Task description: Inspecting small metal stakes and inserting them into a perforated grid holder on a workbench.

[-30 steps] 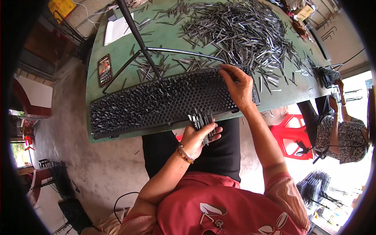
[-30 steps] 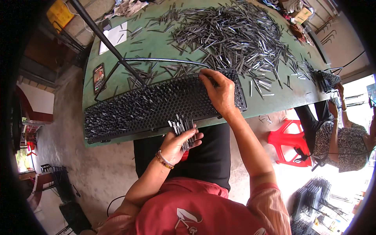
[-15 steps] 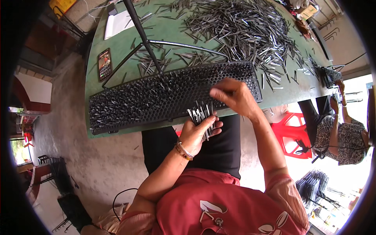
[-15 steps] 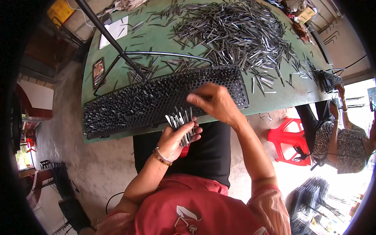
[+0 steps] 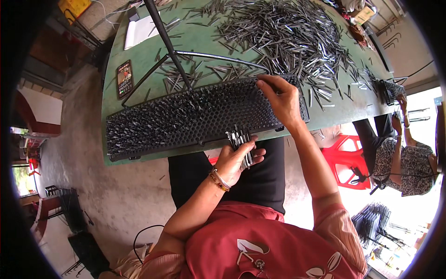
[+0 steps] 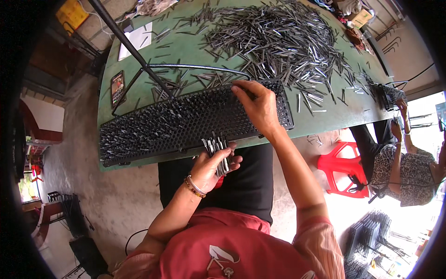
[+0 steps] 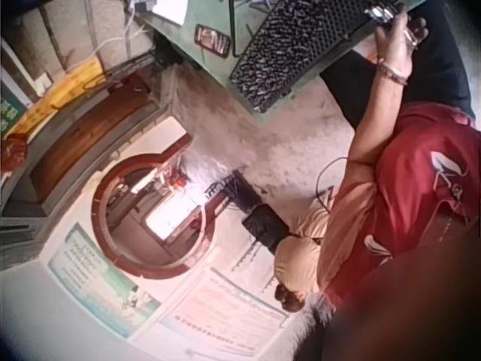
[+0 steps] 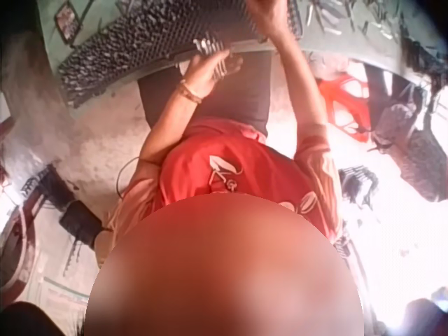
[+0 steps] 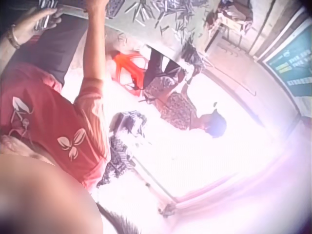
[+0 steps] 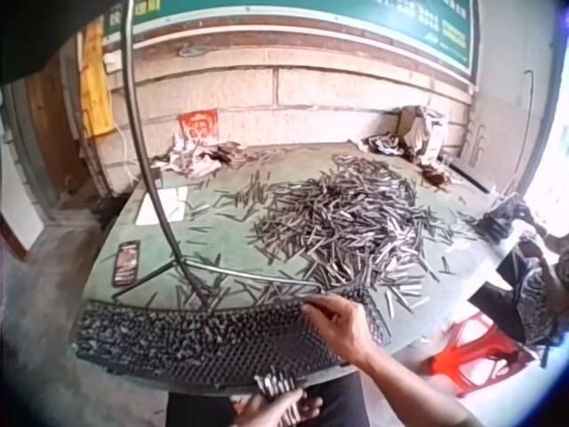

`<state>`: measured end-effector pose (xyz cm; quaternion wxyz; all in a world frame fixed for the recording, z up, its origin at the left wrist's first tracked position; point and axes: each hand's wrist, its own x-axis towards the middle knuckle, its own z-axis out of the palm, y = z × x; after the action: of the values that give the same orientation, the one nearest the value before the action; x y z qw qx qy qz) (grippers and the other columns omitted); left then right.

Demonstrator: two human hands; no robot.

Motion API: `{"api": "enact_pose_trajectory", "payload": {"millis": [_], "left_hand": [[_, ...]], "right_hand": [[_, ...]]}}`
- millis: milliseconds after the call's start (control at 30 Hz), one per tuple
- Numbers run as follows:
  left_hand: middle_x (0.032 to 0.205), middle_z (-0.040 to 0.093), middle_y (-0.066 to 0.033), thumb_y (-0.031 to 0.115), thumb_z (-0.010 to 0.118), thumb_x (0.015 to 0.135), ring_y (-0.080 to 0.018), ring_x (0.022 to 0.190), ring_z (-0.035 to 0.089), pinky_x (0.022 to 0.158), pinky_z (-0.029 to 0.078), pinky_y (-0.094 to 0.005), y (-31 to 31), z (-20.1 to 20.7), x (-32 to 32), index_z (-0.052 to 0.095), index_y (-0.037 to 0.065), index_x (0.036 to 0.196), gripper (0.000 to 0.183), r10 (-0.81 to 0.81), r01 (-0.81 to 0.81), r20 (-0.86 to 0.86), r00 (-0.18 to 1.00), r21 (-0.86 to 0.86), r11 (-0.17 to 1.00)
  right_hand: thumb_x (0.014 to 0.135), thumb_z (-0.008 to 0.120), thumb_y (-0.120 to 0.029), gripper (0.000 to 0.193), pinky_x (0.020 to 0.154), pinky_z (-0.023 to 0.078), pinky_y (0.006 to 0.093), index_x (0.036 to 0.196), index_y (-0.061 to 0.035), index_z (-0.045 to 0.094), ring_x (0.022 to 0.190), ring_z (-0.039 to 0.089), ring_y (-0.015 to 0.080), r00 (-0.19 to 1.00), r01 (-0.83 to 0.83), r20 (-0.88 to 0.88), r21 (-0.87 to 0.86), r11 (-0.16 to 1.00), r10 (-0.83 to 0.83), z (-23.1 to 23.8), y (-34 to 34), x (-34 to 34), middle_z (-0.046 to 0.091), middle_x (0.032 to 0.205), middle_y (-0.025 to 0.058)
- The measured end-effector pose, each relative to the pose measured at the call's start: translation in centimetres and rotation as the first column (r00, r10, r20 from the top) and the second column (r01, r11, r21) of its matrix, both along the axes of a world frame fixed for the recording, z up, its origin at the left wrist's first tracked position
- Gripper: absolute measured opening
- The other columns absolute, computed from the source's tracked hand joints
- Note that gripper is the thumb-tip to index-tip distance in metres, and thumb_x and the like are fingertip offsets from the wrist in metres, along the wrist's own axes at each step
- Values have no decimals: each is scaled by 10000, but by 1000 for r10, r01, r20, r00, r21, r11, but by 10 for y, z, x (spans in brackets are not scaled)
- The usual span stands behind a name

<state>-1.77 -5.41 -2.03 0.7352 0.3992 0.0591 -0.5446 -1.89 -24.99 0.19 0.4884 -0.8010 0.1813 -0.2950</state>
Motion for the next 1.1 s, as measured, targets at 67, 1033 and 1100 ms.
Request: {"api": "enact_pose_trajectory", "payload": {"millis": [67,1033,1100], "left_hand": [[974,621,-69,113,583,898,-241,882,652,719,565,-358,1,-1,0,583,16,1069,196,24,-25,4,1000,3,1000],[961,627,-36,152,622,890,-214,892,650,693,576,-353,35,0,8,604,54,1013,159,203,-203,-6,979,-9,979],[956,626,-35,157,624,889,-212,893,650,692,575,-351,37,-2,6,605,55,1008,157,191,-191,-10,982,-13,982]], "right_hand": [[839,667,-105,184,628,478,248,990,0,669,688,612,124,1000,-11,0,-38,999,11,-6,0,4,668,829,81],[871,656,-148,214,555,414,198,978,36,634,637,504,36,964,-166,-135,360,918,227,19,53,3,627,742,7],[873,657,-147,203,550,415,190,978,26,638,634,504,29,977,-165,-84,274,947,195,15,55,13,628,753,-1]]}}
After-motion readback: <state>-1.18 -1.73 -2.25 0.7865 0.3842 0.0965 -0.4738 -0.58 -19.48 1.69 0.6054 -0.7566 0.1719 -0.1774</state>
